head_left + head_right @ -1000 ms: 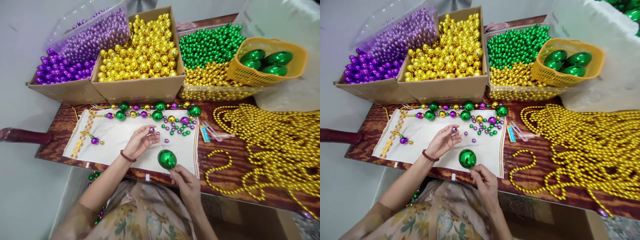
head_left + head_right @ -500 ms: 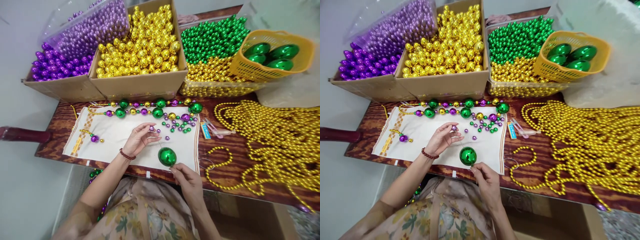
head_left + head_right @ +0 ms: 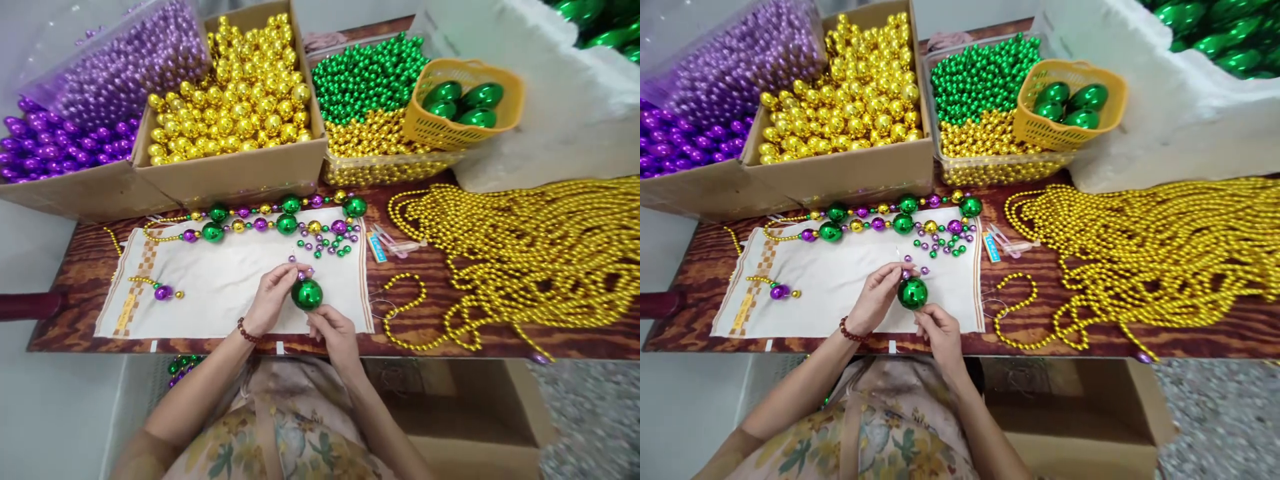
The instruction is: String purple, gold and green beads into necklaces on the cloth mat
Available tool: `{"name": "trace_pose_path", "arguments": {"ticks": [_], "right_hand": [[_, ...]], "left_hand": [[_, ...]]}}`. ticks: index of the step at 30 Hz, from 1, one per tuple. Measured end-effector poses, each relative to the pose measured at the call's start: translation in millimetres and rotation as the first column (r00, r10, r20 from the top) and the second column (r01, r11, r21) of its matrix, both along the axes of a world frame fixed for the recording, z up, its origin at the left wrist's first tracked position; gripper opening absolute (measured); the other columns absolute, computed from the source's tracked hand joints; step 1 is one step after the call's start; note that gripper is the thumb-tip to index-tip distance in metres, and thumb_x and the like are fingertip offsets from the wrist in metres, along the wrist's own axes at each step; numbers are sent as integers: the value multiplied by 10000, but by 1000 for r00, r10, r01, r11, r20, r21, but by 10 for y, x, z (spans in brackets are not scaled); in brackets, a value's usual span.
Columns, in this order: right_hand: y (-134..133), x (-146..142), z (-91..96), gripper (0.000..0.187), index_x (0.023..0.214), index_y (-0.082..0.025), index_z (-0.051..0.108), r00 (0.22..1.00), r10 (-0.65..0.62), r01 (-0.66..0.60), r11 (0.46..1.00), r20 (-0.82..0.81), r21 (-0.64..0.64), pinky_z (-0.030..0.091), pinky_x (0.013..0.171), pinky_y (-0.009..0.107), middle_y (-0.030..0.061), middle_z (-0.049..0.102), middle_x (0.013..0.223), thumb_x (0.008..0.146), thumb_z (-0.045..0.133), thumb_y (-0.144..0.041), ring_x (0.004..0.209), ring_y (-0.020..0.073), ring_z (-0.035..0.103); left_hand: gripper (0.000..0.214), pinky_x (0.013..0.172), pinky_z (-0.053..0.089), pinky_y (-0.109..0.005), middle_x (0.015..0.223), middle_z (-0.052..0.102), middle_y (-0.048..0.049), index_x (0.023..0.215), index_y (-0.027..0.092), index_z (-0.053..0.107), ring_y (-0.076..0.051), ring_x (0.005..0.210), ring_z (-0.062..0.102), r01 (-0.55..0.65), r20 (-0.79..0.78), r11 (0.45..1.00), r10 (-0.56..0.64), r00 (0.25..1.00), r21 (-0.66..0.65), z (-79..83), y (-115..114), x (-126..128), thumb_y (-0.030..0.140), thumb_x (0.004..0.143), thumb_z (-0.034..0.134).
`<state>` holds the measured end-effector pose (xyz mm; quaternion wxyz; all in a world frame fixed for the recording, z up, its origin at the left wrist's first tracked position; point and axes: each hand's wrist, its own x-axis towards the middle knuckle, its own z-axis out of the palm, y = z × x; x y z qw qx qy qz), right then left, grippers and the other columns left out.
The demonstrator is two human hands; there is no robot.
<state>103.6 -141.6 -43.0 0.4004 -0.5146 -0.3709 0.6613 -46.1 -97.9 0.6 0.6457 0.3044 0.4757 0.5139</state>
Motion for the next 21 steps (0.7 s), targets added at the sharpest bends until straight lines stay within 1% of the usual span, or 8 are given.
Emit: {"name": "trace_pose_path", "arguments": {"ticks": [3,5,9,12,14,18,19,21], "right_hand": [[23,89,-64,231,656,-178,644,999,-33,32,999,39,32,369,487,228,-17,566,527,790,640,-365,484,105,460],[47,180,-93,214,650,-174,656,996,-59,56,997,63,50,376,502,231,-17,566,532,777,640,-346,497,106,464],[64,357,-122,212,650,-175,667,991,-95,89,993,92,72,384,501,240,-16,562,523,762,650,-355,494,115,470],[43,434,-144,226,629,-177,649,990,-106,100,993,93,67,381,489,241,-17,551,510,759,656,-362,482,119,467],[28,459,-165,234,614,-181,633,991,-95,89,994,90,70,385,493,243,-18,541,507,765,648,-359,480,121,464],[12,500,-212,265,606,-182,622,989,-78,67,993,125,92,392,498,244,-13,533,513,789,636,-374,485,130,474],[12,514,-226,277,601,-182,619,987,-74,60,993,142,101,394,500,244,-11,530,512,797,635,-378,488,133,481],[19,539,-256,297,590,-184,615,984,-55,36,993,167,114,409,513,246,-6,531,513,811,634,-381,497,141,496]], "left_hand": [[472,893,495,-308,1008,732,-107,1092,164,729,-200,976,666,37,-113,998,-32,993,43,-55,153,10,561,910,551],[457,892,492,-301,976,729,-94,1053,166,740,-187,934,666,50,-211,996,-34,977,72,-93,299,-7,556,908,551],[225,840,486,-269,947,715,-58,972,194,757,-171,877,647,112,-403,984,-49,914,135,-168,560,-20,359,827,709],[145,809,480,-266,940,706,-52,935,210,766,-174,853,632,174,-533,967,-49,845,187,-199,671,21,261,827,683],[145,776,474,-270,871,699,-40,923,218,766,-171,786,621,204,-586,956,-43,809,210,-189,704,68,217,832,653],[159,725,451,-279,725,668,-17,922,226,762,-165,665,587,218,-626,939,-3,780,266,-29,735,110,187,832,636],[160,724,450,-283,755,680,-25,931,227,758,-167,677,594,212,-641,931,30,767,298,52,760,83,203,847,625],[165,759,450,-297,858,703,-45,954,231,747,-181,754,611,181,-688,898,164,707,400,270,862,-45,240,879,600]]}}
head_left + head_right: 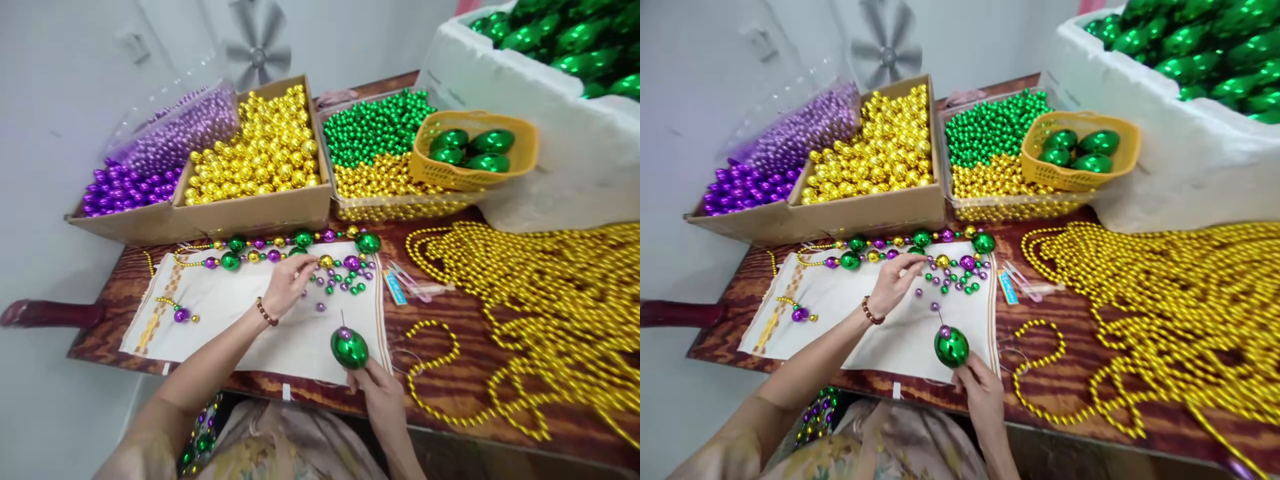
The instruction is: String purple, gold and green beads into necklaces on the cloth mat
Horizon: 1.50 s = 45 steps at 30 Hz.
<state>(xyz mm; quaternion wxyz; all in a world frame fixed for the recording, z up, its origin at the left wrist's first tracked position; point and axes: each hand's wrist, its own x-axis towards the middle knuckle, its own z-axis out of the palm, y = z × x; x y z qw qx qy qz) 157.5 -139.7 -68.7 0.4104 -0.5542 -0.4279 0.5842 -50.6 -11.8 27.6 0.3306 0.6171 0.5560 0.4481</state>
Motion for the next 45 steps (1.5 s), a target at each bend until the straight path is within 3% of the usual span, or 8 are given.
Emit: {"name": "trace_pose_path", "arguments": {"ticks": [4,7,12,17,21,25,33,45], "right_hand": [[7,5,-34,306,605,-189,631,999,24,-24,1000,-27,1,425,505,254,-2,525,518,800,665,-423,488,150,497],[-3,-25,-13,292,661,-192,670,999,-7,6,1000,-48,-18,423,498,254,-6,514,523,795,674,-451,487,149,480],[-8,-49,47,306,651,-198,654,999,-17,16,1000,-40,-17,429,508,257,-5,511,534,800,667,-465,498,152,484],[1,-17,27,297,606,-195,630,999,36,-36,999,-7,14,433,516,258,-4,511,518,803,660,-415,503,157,500],[4,-7,17,286,617,-191,645,999,39,-39,999,6,32,420,526,258,0,530,532,817,643,-396,514,152,501],[22,-53,92,268,603,-191,648,999,46,-46,998,8,49,407,517,267,3,532,526,794,649,-379,509,154,488],[-1,-337,204,259,610,-192,633,994,108,-107,989,-10,97,403,532,261,-3,546,553,818,622,-346,531,144,488],[-36,-501,197,246,639,-185,645,978,203,-198,976,-46,89,393,541,255,-5,557,585,852,599,-298,551,136,499]], "left_hand": [[155,917,413,-363,940,674,-64,964,242,717,-219,913,561,-197,-205,924,273,940,329,555,497,-528,256,900,577],[105,1019,336,-439,941,649,-82,879,215,693,-244,967,523,-220,-424,909,366,828,355,846,1069,-934,172,860,600],[158,1036,272,-551,951,608,-129,792,161,645,-345,1134,428,-229,-721,946,325,612,232,885,1760,-1170,268,763,757],[259,1040,262,-576,943,613,-127,774,145,603,-355,1140,435,-179,-790,958,285,543,223,849,1873,-1129,316,734,793],[189,998,369,-469,934,620,-92,946,136,623,-249,1027,532,-193,-542,946,309,782,261,976,1667,-1065,242,817,711],[278,794,480,-303,971,628,-46,1149,212,637,-149,864,588,-125,-25,981,130,991,145,964,1020,-937,245,873,637],[324,829,502,-261,1048,685,-41,1053,237,720,-150,930,620,-54,578,988,128,806,-144,166,-452,-564,239,738,793],[407,995,481,-319,1164,623,-67,1123,283,721,-206,1107,589,-149,491,988,145,859,-32,75,-767,-561,200,733,802]]}}
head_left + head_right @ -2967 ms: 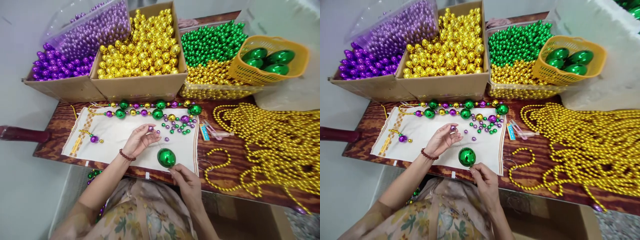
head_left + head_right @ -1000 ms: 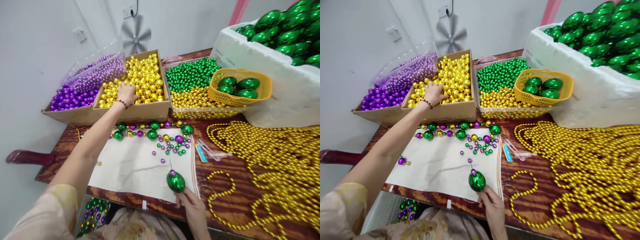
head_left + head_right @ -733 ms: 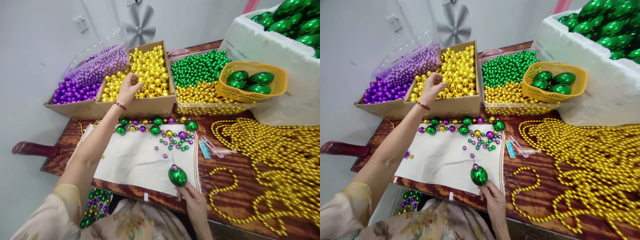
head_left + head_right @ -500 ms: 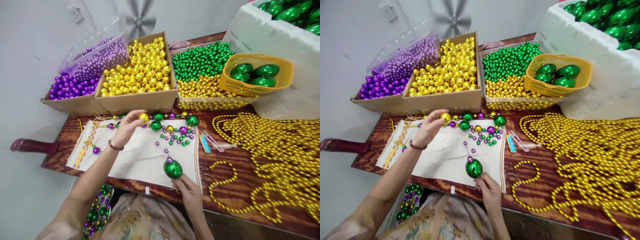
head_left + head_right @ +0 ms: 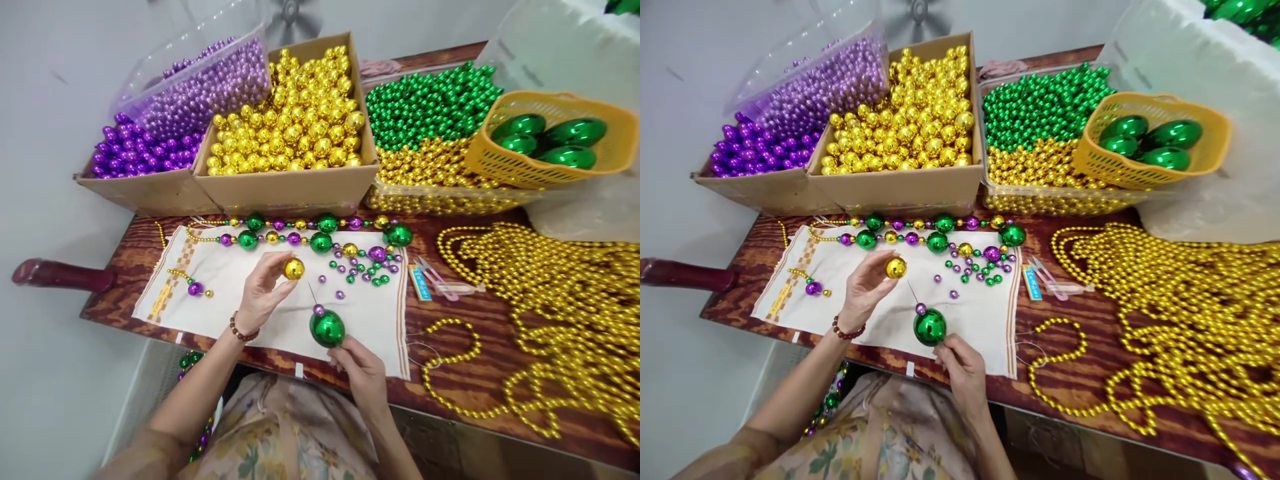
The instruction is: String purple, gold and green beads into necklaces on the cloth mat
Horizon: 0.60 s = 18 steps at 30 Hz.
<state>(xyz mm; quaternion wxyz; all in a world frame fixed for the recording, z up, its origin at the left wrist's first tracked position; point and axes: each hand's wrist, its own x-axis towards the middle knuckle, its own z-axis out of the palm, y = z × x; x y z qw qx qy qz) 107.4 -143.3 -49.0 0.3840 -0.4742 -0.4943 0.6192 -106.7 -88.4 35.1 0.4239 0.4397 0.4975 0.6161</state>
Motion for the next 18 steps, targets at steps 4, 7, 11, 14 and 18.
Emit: {"name": "trace_pose_path", "arguments": {"ticks": [4,7,11,14,18], "right_hand": [[-6,-14,-39,244,649,-182,658,1000,8,-8,1000,4,3,391,535,257,-2,559,587,856,587,-290,546,135,497],[-4,-29,-61,233,654,-183,659,1000,9,-9,1000,-3,-5,387,535,253,-4,561,590,856,591,-278,549,131,498],[2,-43,-75,222,636,-185,652,1000,-3,3,1000,-29,-14,383,537,247,-8,559,582,841,609,-256,551,127,501],[-1,-42,-71,217,649,-184,661,999,-15,14,999,-39,-32,374,524,247,-6,564,583,845,611,-265,540,127,495],[-10,-29,-77,222,660,-183,666,999,-25,23,999,-38,-39,377,528,252,1,576,591,853,613,-279,548,133,501]], "left_hand": [[344,980,480,-307,1147,619,-82,1090,265,740,-212,1133,569,24,-55,998,-21,998,51,-20,-14,-14,187,757,779],[334,881,513,-283,1152,624,-71,1064,247,727,-187,1035,611,20,119,1000,-20,993,3,-31,14,9,208,740,797],[367,693,509,-230,1128,633,-60,1039,213,672,-154,896,650,67,404,989,-6,915,-136,-95,78,71,267,708,823],[376,661,498,-204,931,628,-20,1020,199,649,-127,826,647,36,413,986,34,910,-161,-210,112,112,259,698,833],[407,810,522,-251,988,637,-28,1117,211,657,-138,922,642,-28,196,998,39,980,-56,-358,95,112,236,741,810]]}}
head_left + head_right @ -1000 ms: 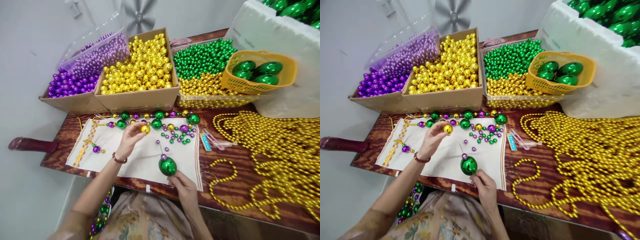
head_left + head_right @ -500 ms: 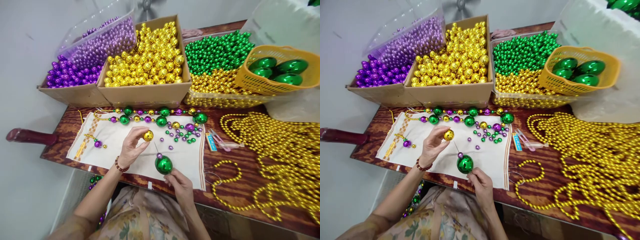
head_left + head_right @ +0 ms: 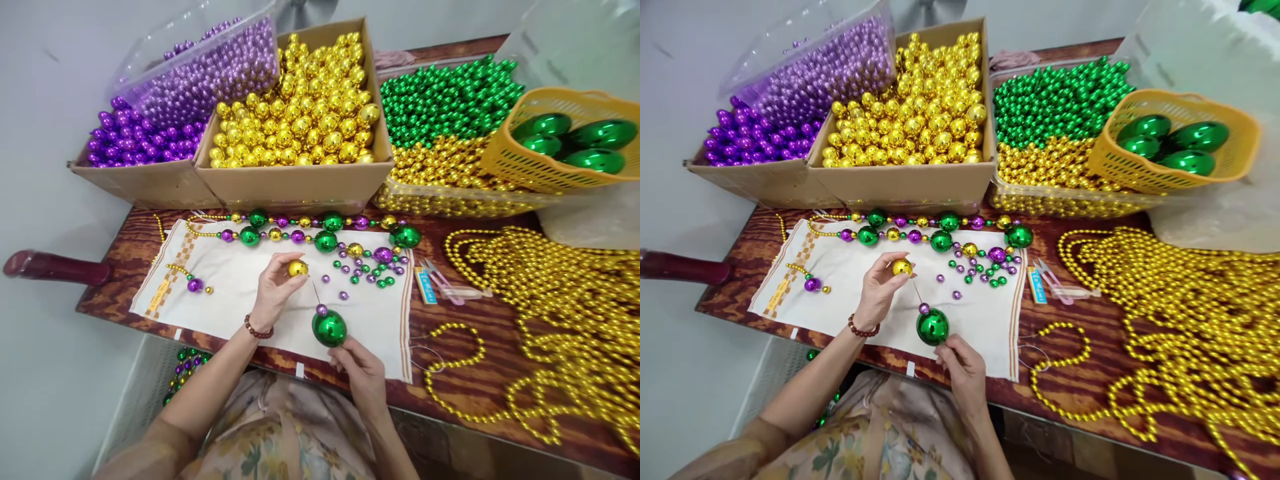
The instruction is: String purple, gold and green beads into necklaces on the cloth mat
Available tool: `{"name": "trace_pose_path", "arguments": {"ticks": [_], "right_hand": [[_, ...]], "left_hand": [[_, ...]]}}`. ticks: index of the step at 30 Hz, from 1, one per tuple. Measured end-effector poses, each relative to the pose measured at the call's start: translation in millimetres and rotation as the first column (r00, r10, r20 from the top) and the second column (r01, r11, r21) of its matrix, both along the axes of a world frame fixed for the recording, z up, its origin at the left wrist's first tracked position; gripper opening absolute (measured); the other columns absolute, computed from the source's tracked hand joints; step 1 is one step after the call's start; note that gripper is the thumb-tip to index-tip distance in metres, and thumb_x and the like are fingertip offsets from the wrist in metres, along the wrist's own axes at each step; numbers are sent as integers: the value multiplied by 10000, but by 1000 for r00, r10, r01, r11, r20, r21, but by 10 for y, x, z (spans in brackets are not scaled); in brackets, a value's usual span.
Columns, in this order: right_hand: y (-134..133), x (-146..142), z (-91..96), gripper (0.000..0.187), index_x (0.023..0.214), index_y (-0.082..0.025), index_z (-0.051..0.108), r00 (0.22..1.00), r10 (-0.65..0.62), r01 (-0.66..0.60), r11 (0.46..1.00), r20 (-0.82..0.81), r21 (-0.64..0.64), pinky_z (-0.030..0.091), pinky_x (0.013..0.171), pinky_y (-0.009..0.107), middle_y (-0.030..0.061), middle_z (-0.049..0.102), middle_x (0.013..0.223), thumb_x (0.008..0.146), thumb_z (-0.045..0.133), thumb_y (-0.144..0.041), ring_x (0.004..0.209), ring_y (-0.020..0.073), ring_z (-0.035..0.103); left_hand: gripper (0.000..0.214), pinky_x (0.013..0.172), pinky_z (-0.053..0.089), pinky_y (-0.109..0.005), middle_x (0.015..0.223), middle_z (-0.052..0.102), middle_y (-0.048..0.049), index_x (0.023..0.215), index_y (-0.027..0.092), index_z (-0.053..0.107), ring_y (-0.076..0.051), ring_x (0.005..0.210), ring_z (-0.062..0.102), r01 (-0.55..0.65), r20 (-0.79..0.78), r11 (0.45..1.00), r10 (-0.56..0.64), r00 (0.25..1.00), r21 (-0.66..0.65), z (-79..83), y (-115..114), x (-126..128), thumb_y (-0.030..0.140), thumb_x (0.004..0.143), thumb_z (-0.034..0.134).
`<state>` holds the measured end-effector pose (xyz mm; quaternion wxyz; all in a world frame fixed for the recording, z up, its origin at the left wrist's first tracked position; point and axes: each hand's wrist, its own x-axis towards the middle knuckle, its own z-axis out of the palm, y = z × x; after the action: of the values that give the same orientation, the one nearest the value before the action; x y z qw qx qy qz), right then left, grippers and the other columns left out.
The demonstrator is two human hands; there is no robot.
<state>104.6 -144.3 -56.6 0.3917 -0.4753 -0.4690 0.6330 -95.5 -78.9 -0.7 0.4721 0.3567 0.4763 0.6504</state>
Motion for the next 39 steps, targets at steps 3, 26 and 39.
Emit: {"name": "trace_pose_path", "arguments": {"ticks": [3,26,39], "right_hand": [[1,6,-23,232,658,-183,665,1000,4,-4,1000,9,9,383,539,256,2,575,588,858,617,-291,554,136,507],[63,-162,111,217,644,-188,647,998,56,-57,997,18,58,359,521,247,-18,548,579,851,615,-247,530,117,477],[56,-188,109,209,651,-187,655,999,33,-33,999,22,20,374,538,259,-11,558,571,836,629,-278,536,129,479]], "left_hand": [[481,924,500,-289,1131,669,-55,1220,250,611,-164,1061,634,-1,-142,993,18,990,116,-25,-49,-31,193,775,783],[302,743,558,-265,1083,732,-76,1003,208,660,-187,890,730,26,378,998,-3,926,-56,364,-42,-106,297,750,799],[300,736,580,-311,1097,723,-69,1014,210,640,-205,922,718,78,389,992,-34,921,-98,329,-47,-111,288,764,785]]}}
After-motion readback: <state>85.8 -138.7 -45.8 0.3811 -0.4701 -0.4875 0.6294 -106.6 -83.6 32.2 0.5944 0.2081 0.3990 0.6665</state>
